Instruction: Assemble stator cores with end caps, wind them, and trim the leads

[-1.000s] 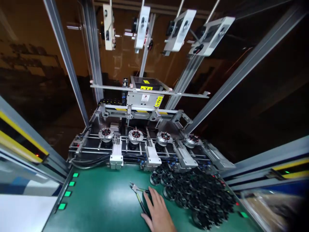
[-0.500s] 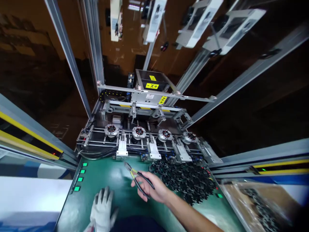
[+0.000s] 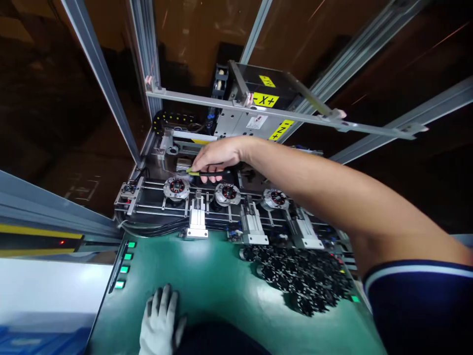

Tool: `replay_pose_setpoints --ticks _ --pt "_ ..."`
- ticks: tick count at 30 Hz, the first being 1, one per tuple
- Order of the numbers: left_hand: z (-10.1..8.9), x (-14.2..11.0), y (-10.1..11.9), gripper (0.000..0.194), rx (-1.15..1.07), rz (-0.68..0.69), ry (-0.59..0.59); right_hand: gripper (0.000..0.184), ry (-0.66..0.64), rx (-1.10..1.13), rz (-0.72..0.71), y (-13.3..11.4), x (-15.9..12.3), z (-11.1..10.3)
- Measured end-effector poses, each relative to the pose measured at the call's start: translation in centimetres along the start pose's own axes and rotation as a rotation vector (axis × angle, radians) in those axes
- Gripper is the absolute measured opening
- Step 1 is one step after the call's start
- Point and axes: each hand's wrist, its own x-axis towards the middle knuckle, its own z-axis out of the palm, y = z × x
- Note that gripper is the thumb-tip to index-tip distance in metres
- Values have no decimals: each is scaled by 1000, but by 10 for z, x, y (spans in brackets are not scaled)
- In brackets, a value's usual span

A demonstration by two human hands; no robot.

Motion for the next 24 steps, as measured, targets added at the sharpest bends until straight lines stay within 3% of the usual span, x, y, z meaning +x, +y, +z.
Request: replay_pose_setpoints --ticks 7,24 --pt "-6 13 0 46 -19 3 40 22 -58 -120 172 -5 32 -7" --pt "1 1 -2 52 -68 -21 -34 23 -14 -90 240 -4 47 -1"
